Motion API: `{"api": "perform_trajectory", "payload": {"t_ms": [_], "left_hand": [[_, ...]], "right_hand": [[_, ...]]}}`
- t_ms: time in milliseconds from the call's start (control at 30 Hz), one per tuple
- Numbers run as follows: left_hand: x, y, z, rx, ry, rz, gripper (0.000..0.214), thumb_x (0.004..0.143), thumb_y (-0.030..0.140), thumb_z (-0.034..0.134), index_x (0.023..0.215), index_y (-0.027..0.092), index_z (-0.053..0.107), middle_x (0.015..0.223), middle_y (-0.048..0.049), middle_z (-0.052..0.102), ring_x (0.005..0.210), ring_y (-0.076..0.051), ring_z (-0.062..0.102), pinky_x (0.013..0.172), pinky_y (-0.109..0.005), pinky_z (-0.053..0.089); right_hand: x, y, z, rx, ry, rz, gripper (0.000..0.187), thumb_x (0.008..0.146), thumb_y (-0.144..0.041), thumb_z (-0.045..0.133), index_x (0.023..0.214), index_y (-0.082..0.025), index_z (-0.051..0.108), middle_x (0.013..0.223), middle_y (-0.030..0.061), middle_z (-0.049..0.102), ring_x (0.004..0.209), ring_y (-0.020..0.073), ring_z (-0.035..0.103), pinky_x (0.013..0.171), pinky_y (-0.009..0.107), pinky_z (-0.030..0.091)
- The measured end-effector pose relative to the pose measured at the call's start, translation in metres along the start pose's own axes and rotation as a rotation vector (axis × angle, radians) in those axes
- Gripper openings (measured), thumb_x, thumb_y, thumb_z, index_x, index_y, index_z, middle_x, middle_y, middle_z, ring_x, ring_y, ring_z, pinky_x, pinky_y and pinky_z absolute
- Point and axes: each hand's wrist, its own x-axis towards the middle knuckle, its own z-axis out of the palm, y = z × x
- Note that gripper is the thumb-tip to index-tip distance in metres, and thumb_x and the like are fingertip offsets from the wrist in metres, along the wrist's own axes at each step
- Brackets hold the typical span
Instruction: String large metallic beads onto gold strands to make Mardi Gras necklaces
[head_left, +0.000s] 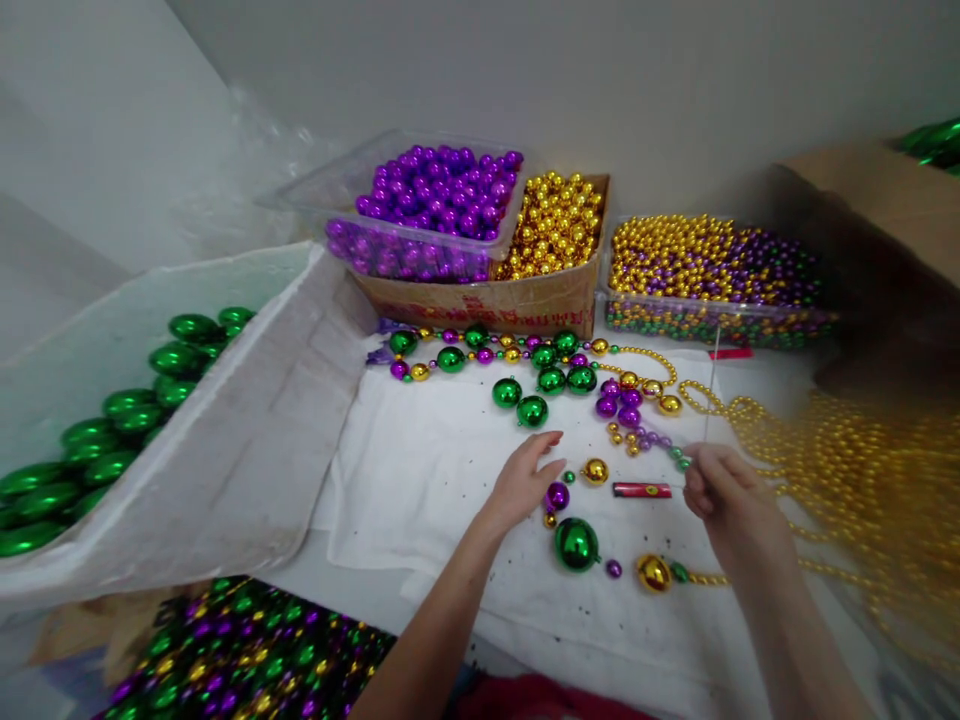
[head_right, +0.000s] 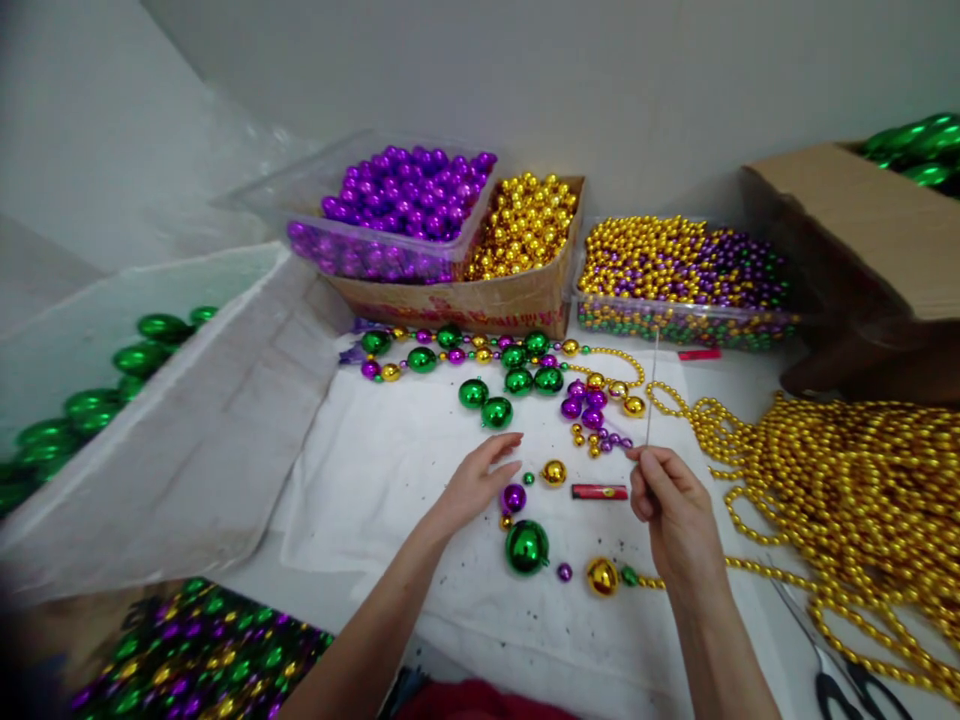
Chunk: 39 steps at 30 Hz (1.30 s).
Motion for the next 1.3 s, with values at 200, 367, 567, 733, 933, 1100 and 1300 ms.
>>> {"api": "perform_trajectory", "payload": {"t_ms": [200,367,567,733,933,1100,1300], "left_hand": [[-0.007,0.005,0.008,0.106,-0.056,-0.006,0.052,0.078,0.034,0.063,0.127,0.02,0.05,0.121,-0.0087,0.057,0.102,-0.022,0.055,0.09,-0.036,0.046],[-0.018,0.006,0.02,0.365,-0.079,0.049,0.058,0.075,0.021,0.061,0.131,0.021,0.046,0.116,-0.0078,0.057,0.107,-0.023,0.052,0.096,-0.037,0.04],[-0.028,0.003,0.001,0.318,-0.216,-0.031,0.047,0.075,0.023,0.06,0.122,0.021,0.055,0.105,-0.0051,0.065,0.095,-0.022,0.059,0.087,-0.035,0.045],[-0.035,0.005,-0.016,0.316,-0.285,-0.028,0.045,0.075,0.032,0.065,0.118,0.02,0.059,0.104,-0.0054,0.065,0.094,-0.023,0.058,0.085,-0.036,0.045],[-0.02,0.023,0.011,0.307,-0.269,0.236,0.058,0.072,0.033,0.071,0.126,0.024,0.052,0.125,-0.0071,0.055,0.116,-0.024,0.046,0.1,-0.038,0.037],[-0.008,0.016,0.027,0.403,-0.299,0.234,0.022,0.081,0.024,0.063,0.102,0.02,0.065,0.105,-0.0066,0.062,0.104,-0.022,0.052,0.092,-0.034,0.041],[0.002,0.007,0.023,0.399,-0.045,0.152,0.011,0.085,0.022,0.055,0.083,0.019,0.065,0.091,-0.004,0.063,0.093,-0.02,0.053,0.085,-0.032,0.042]], "right_hand": [[-0.004,0.0,0.01,-0.004,-0.041,0.017,0.022,0.077,-0.038,0.071,0.086,-0.018,0.067,0.054,-0.0031,0.047,0.045,0.0071,0.036,0.039,0.019,0.025],[-0.001,-0.021,0.012,0.061,-0.031,-0.059,0.02,0.076,-0.035,0.072,0.084,-0.018,0.067,0.053,-0.0048,0.044,0.044,0.0064,0.033,0.04,0.018,0.025],[0.009,-0.036,0.0,0.102,0.048,-0.119,0.016,0.072,-0.027,0.076,0.08,-0.017,0.066,0.052,-0.0062,0.045,0.045,0.0051,0.039,0.04,0.015,0.03],[0.011,-0.016,-0.005,0.103,0.078,-0.08,0.017,0.07,-0.028,0.077,0.08,-0.019,0.066,0.071,0.0012,0.065,0.062,0.0121,0.059,0.042,0.017,0.04],[-0.001,-0.008,0.018,0.094,-0.042,0.001,0.013,0.076,-0.031,0.072,0.081,-0.02,0.067,0.083,0.0047,0.07,0.078,0.0172,0.065,0.046,0.02,0.045],[-0.002,-0.029,0.01,0.121,0.032,-0.107,0.01,0.077,-0.026,0.071,0.079,-0.021,0.064,0.08,0.0037,0.069,0.078,0.0177,0.065,0.046,0.019,0.043],[-0.006,-0.034,-0.001,0.205,0.061,-0.112,0.008,0.078,-0.022,0.071,0.079,-0.019,0.063,0.057,-0.0055,0.049,0.045,0.0044,0.038,0.038,0.012,0.031]]}}
